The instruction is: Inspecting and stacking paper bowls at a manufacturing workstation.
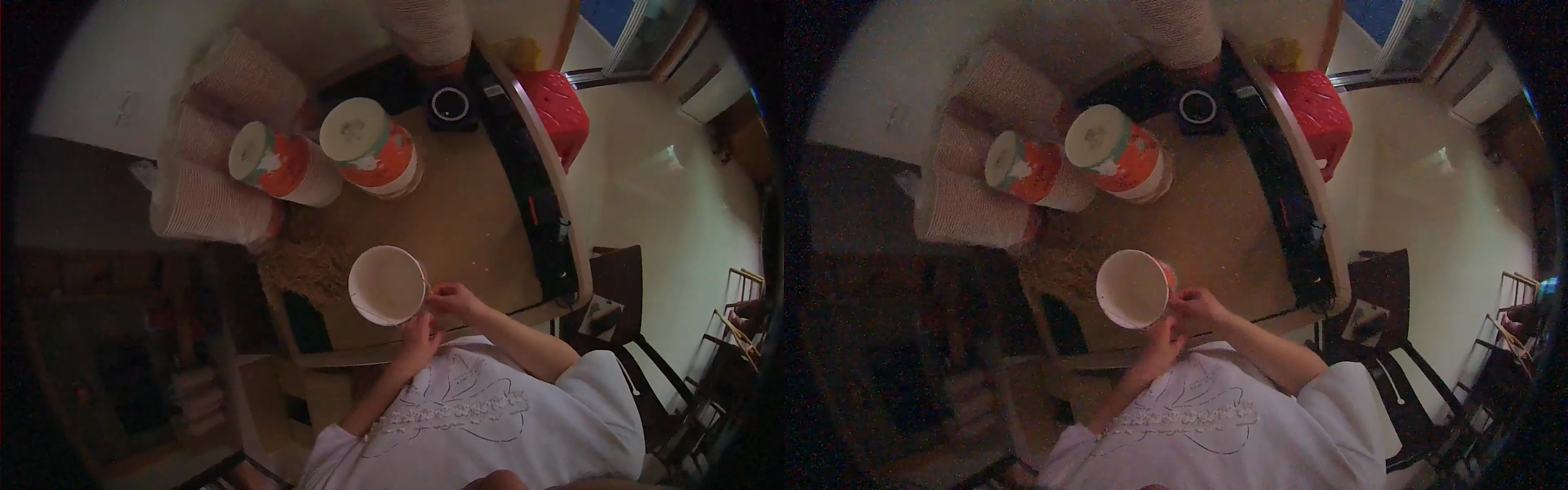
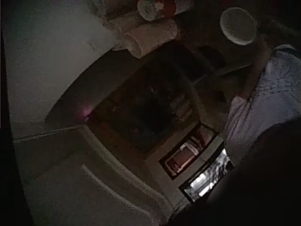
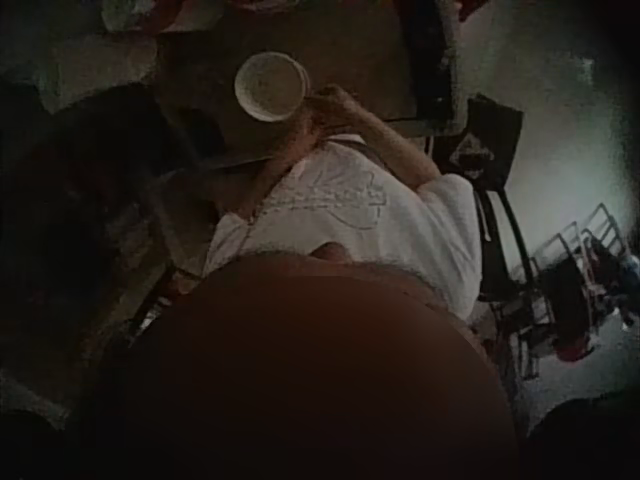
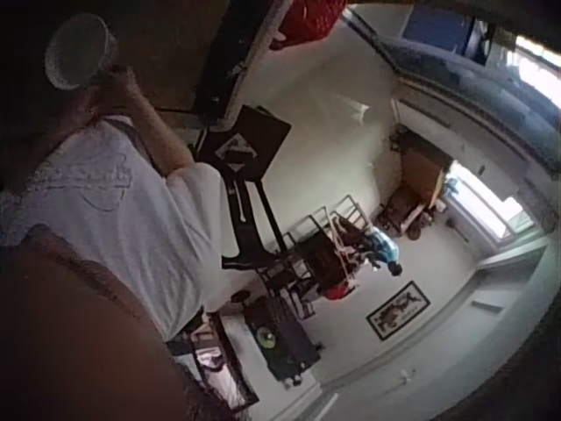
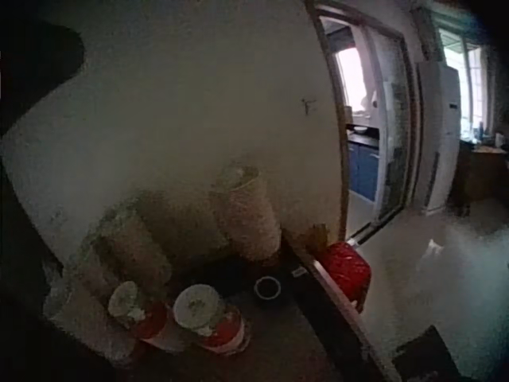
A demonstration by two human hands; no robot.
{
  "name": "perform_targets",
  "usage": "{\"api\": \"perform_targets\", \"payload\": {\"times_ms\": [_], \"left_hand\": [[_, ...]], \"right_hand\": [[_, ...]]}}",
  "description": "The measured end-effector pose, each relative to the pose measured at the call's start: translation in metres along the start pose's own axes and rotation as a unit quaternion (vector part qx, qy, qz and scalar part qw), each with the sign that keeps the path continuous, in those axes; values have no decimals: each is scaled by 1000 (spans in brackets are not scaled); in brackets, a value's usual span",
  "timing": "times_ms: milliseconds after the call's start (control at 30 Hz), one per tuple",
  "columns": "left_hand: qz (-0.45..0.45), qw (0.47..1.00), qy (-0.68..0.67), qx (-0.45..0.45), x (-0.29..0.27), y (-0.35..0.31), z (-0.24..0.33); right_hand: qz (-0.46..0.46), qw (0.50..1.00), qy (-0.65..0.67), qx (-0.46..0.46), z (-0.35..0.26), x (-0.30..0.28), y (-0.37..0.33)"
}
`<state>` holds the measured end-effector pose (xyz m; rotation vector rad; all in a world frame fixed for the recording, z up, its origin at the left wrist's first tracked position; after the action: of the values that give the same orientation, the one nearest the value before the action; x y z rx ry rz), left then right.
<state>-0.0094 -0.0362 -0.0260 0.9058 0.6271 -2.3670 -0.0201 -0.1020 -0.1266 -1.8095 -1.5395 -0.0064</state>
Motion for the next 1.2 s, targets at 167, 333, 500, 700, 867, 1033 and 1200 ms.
{"api": "perform_targets", "payload": {"times_ms": [167,333,500,700,867,1033,1200], "left_hand": [[90,981,-112,-131,-15,-8,-64],[178,978,-73,-85,-55,-1,-52],[311,925,-200,-90,-77,-21,-59],[170,768,-527,-322,33,-11,-173],[79,642,-677,-350,57,6,-161],[83,672,-670,-304,36,5,-145],[124,746,-607,-245,22,11,-151]], "right_hand": [[-2,995,95,15,-11,13,0],[13,993,114,17,-10,19,3],[9,997,74,21,3,12,17],[16,995,94,20,-1,16,21],[16,999,48,-10,1,9,27],[-14,998,-3,-59,-22,28,11],[-48,993,-44,-102,-37,42,13]]}}
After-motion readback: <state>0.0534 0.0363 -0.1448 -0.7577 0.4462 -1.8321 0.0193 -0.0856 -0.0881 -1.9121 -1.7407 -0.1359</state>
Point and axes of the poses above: each hand's wrist, its own y-axis towards the middle knuckle, its own x-axis out of the palm, z = x × y, the point moved 9 cm from there along y, towards the middle knuckle, and after that the axes turned 1 degree about -x, right-handed, at the moved point
